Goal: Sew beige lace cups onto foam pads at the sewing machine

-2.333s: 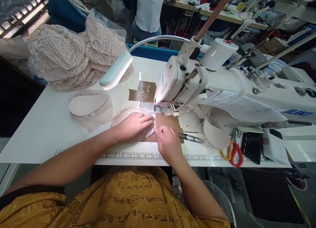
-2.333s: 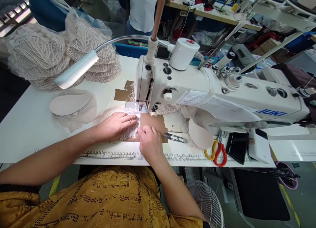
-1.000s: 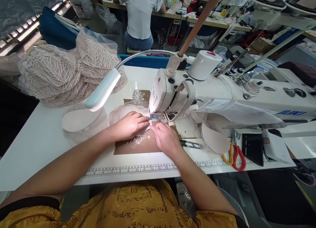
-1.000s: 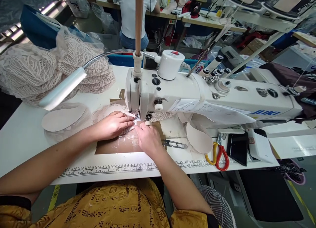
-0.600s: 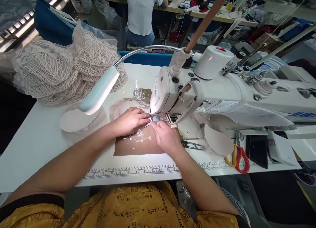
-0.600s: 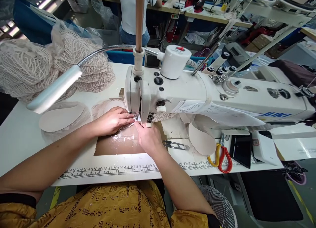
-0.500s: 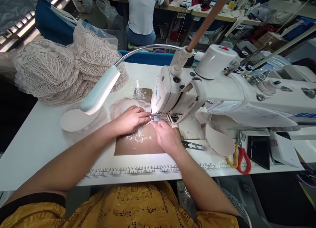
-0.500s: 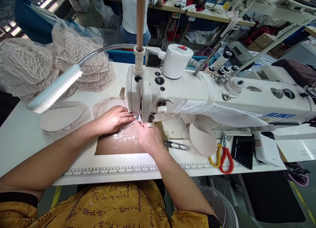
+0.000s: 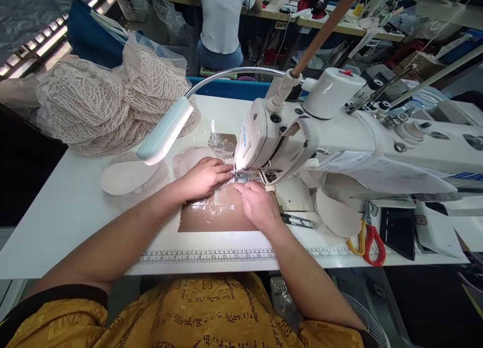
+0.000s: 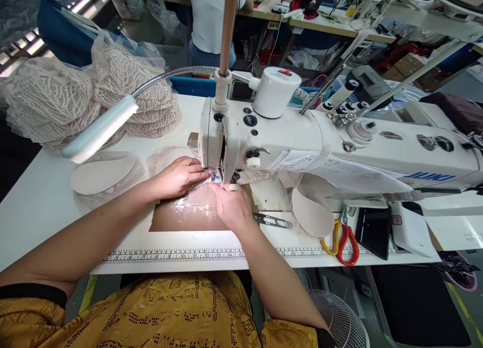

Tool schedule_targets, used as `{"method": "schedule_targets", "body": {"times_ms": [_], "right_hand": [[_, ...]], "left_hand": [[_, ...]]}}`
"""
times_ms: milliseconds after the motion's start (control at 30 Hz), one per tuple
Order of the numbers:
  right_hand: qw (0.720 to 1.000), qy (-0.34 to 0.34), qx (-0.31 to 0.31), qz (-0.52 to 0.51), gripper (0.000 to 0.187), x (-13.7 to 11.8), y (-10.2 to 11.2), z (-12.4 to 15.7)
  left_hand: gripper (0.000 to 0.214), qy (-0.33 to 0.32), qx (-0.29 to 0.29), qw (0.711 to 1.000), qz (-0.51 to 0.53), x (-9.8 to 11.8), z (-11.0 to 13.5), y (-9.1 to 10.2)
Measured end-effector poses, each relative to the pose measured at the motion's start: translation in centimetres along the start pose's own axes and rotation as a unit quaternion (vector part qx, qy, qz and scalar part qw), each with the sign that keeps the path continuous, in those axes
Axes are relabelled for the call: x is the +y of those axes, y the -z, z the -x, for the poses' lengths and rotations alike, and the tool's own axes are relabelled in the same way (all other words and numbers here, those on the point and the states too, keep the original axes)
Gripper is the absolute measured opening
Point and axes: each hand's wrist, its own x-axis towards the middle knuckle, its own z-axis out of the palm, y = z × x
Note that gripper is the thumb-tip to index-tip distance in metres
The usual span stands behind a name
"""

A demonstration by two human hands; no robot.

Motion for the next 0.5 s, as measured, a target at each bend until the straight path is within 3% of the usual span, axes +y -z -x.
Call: {"method": "schedule_targets", "body": {"times_ms": [200, 400, 500], "right_hand": [[1.000, 0.006, 0.012, -0.012, 0.041, -0.1, 0.3, -0.1], [0.999, 0.000, 0.024, -0.043, 0.039, 0.3, 0.3, -0.1], [0.998, -0.002, 0.030, -0.048, 0.039, 0.5, 0.3, 0.0]], "left_hand": [[0.039, 0.028, -0.024, 0.998, -0.041, 0.3, 0.4, 0.7], [0.030, 0.101, -0.102, 0.987, -0.070, 2.5, 1.1, 3.3], [0.029, 0.100, -0.101, 0.989, -0.046, 3.2, 1.2, 3.5]]}}
